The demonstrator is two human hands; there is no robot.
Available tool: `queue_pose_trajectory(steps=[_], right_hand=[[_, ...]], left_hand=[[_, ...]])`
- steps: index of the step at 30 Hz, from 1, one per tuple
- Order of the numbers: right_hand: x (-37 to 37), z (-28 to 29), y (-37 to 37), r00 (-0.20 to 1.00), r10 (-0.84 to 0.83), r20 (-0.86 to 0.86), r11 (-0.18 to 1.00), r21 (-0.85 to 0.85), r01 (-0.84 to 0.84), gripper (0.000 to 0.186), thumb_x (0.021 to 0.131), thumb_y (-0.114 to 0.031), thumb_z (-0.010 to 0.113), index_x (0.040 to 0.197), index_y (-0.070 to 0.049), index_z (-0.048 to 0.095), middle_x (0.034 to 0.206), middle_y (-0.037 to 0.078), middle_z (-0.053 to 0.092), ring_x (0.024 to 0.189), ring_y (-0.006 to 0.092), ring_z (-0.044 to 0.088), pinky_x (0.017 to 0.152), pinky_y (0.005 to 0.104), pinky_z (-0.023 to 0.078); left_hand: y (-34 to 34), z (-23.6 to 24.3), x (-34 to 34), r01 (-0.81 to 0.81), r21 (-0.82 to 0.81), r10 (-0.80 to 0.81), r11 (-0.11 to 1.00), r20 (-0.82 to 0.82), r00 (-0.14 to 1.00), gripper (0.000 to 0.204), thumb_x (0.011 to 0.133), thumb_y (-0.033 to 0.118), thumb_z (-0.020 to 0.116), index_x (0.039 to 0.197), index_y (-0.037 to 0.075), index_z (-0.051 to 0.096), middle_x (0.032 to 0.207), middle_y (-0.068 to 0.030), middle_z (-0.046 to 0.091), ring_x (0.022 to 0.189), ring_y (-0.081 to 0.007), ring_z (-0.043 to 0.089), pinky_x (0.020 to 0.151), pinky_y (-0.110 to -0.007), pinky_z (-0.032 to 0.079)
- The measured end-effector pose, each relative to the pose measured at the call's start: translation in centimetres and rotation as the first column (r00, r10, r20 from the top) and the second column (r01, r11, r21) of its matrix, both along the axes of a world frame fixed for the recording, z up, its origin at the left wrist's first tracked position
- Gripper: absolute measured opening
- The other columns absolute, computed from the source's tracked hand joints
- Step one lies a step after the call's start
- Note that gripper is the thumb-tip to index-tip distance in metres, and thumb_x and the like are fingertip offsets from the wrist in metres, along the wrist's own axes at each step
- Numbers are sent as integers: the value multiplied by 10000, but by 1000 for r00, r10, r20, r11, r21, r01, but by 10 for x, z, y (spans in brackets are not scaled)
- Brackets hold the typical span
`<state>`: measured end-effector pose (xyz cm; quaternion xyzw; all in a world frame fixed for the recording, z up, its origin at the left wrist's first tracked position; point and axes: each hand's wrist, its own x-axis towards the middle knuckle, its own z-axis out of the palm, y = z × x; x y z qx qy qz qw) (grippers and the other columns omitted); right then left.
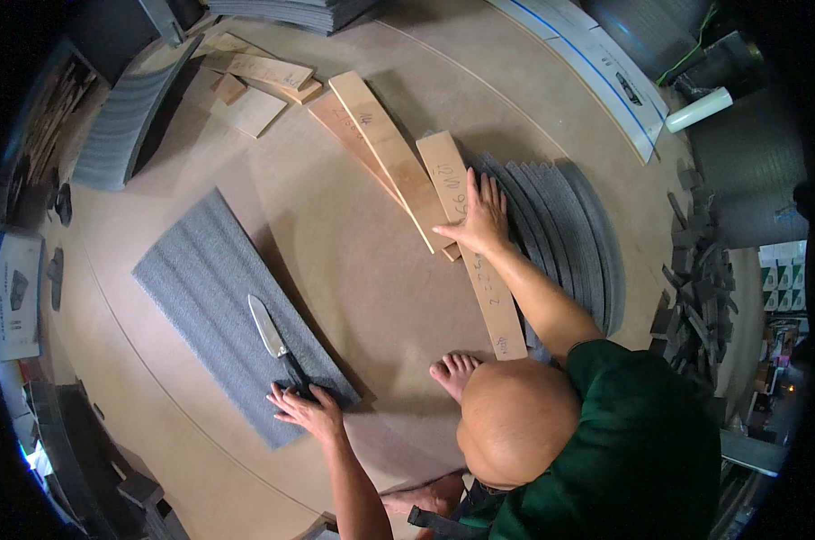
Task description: The person sits on the floor and uses a knife to cut gray flexible material along a wooden template. They repeatedly position the template, trace or cut along its edge, and stack the cut pieces.
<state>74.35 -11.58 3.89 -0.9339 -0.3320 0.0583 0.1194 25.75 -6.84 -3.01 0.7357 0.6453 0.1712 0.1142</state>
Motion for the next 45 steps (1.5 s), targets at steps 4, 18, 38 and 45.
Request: queue_pose_trajectory(steps=[4,18,38,45], right_hand=[[-3,-9,-28,997,19,78,999,45,-23,1295,735,-502,916,1682,-37,164,1696,265,286,1581,461,235,1259,656,193],[-24,35,-48,992,90,-85,995,56,-86,1101,717,-270,874,1650,-48,334,1338,285,574,1243,417,609,1065,495,508],[-239,-5,209,672,430,-602,899,351,-261,1188,771,-591,868,1652,-38,292,1507,299,460,1396,424,502,1181,499,438],[-234,-48,134,568,549,-614,835,366,-411,1070,882,-621,766,1619,22,333,1497,309,527,1365,399,578,1119,444,511]], left_hand=[[-11,-10,9,25,-57,-24,998,22,999,492,997,258,617,1352,-52,475,1692,-224,319,1597,-528,155,1208,-781,40],[-14,-14,5,79,3,-79,997,23,997,544,969,189,653,1391,-66,424,1646,-280,346,1569,-554,207,1196,-789,76],[2,36,-6,-199,-7,192,980,296,936,722,959,169,756,1524,-65,372,1590,-325,338,1436,-485,415,1183,-534,396],[-60,58,48,86,-162,-88,983,-8,996,1036,830,391,842,1630,-5,315,1635,-312,353,1513,-475,345,1247,-537,284]])
